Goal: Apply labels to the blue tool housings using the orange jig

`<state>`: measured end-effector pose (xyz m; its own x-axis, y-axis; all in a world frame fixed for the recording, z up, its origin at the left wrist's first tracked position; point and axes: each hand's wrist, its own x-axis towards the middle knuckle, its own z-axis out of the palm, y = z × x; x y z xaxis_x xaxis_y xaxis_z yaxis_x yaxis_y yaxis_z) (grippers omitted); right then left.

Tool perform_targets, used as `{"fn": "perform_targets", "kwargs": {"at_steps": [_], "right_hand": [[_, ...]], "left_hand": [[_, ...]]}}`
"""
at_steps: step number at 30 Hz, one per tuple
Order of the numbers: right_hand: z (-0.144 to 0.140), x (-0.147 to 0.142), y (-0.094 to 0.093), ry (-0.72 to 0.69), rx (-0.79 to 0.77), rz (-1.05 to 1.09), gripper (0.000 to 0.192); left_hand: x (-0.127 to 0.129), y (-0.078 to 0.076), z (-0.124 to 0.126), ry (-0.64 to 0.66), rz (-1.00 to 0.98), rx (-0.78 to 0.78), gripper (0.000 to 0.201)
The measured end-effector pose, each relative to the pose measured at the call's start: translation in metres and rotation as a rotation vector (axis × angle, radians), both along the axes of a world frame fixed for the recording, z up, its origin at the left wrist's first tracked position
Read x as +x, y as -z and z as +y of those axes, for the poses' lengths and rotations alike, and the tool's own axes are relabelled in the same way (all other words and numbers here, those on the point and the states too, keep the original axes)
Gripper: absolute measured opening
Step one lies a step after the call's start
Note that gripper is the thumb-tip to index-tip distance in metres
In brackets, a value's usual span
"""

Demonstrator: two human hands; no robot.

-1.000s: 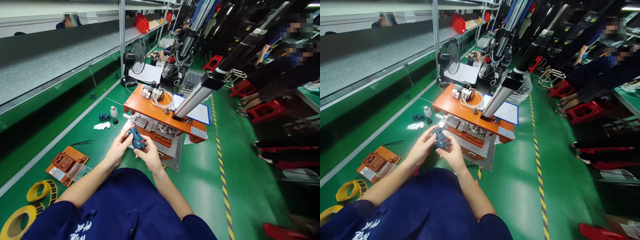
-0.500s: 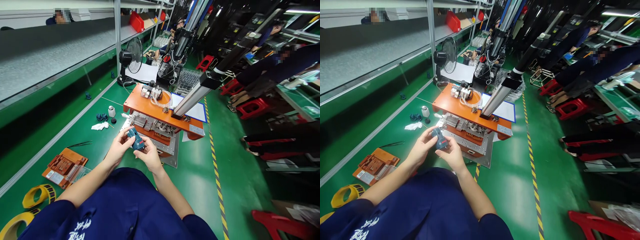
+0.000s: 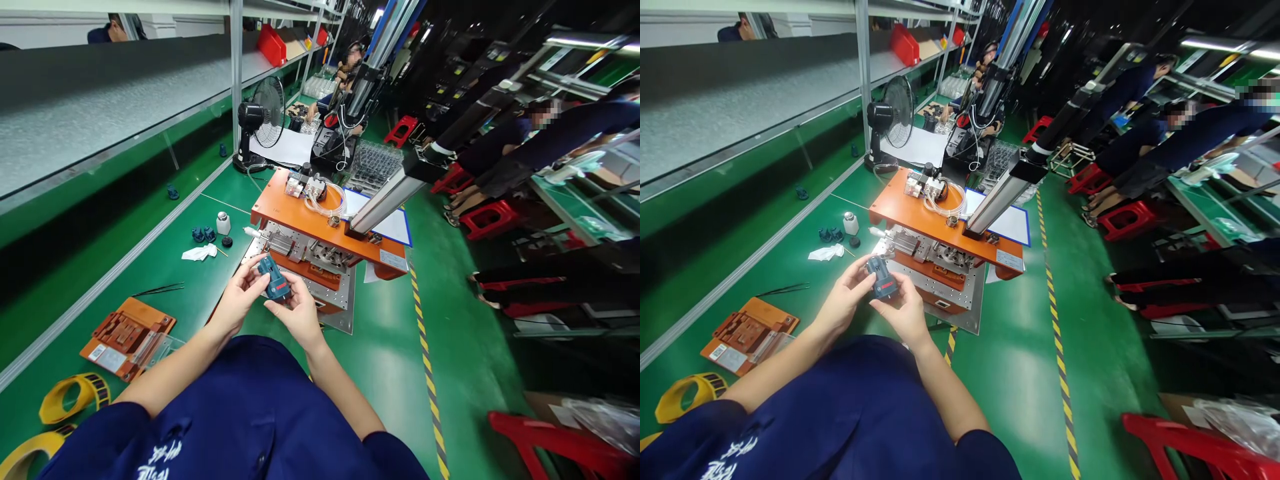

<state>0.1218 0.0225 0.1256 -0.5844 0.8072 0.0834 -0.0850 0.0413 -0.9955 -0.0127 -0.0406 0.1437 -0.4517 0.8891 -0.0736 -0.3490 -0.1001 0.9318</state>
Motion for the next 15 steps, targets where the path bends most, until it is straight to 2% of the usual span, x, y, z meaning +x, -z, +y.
{"fn": "perform_targets", "kwargs": {"at_steps": [7,11,15], "right_hand": [[-0.001,0.007,-0.001,0.126,0.448,-0.201,0.059],[0.0,0.007,-0.001,0.142,0.558,-0.211,0.058],[0.0,0.005,0.008,0.145,0.627,-0.25,0.054]], "left_hand": [[0.0,0.009,-0.006,0.005,-0.083,-0.005,0.057],[0.003,0.013,-0.007,0.006,-0.099,-0.022,0.059],[0.009,0.02,-0.006,0.012,-0.111,-0.058,0.068]]}}
